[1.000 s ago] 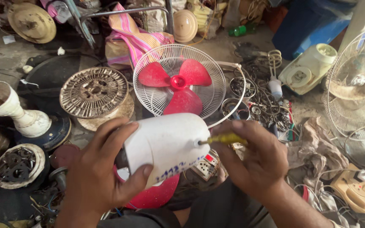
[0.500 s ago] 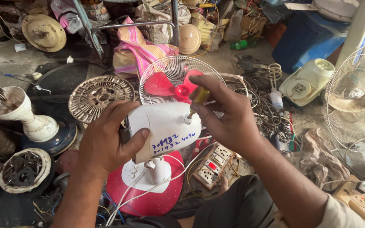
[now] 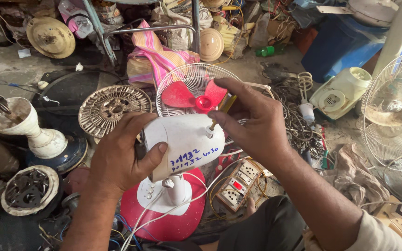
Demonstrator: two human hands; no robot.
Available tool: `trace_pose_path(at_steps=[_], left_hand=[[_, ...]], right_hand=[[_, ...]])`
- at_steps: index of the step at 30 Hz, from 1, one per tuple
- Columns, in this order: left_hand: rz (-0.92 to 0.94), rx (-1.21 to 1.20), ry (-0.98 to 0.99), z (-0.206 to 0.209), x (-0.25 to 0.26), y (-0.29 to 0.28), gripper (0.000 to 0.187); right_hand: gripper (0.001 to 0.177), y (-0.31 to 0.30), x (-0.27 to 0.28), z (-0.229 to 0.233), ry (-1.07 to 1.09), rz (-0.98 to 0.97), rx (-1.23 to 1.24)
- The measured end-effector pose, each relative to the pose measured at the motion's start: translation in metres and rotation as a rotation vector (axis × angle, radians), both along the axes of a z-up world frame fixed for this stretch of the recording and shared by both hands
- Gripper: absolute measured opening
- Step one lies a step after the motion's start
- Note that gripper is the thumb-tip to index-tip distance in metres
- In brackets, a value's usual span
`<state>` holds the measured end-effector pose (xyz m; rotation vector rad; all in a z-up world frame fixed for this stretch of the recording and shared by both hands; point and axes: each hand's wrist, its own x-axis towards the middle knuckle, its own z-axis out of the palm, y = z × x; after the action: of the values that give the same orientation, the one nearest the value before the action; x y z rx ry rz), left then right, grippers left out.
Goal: The person disassembles a fan motor housing using a screwdriver, removing the plastic cover and exposing the internal components.
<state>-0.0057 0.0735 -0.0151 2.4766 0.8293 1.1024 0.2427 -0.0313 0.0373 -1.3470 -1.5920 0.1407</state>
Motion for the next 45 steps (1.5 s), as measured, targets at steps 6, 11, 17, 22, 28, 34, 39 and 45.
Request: trace_pose_path(at_steps=[6,11,17,22,28,34,39,45], left_hand=[[-0.009,0.0,-0.005,0.0,0.0,0.0,0.059],[0.003,-0.003,0.005,-0.001,0.0,0.0,0.06],[-0.001,-0.01,-0.006,-0.001,0.0,0.0,0.063],[-0.002,0.005,-0.005,0.0,0.001,-0.001,0.063],[0.009,-0.013,0.009,0.0,0.001,-0.001,0.064],[0.002,-0.006,-0.003,0.0,0.001,-0.001,0.062],[0.005,0.009,0.001,0.0,0.001,-0.001,0.063],[0.0,-0.001,0.007,0.001,0.001,-0.001,0.062]], right_hand=[[0.058,-0.004,-0.003,0.0,-0.076,-0.024,0.066],[0.066,-0.001,0.002,0.003,-0.066,-0.139,0.027],[0.059,0.001,0.004,-0.002,0.028,-0.011,0.052],[0.059,0.001,0.008,-0.007,0.038,-0.004,0.014],[0.062,0.0,0.017,-0.004,0.102,0.136,-0.048],[0.062,0.004,0.021,0.0,0.106,0.243,-0.087],[0.063,0.002,0.017,0.002,0.108,0.187,-0.158],[0.063,0.004,0.017,0.003,0.127,0.233,-0.13]])
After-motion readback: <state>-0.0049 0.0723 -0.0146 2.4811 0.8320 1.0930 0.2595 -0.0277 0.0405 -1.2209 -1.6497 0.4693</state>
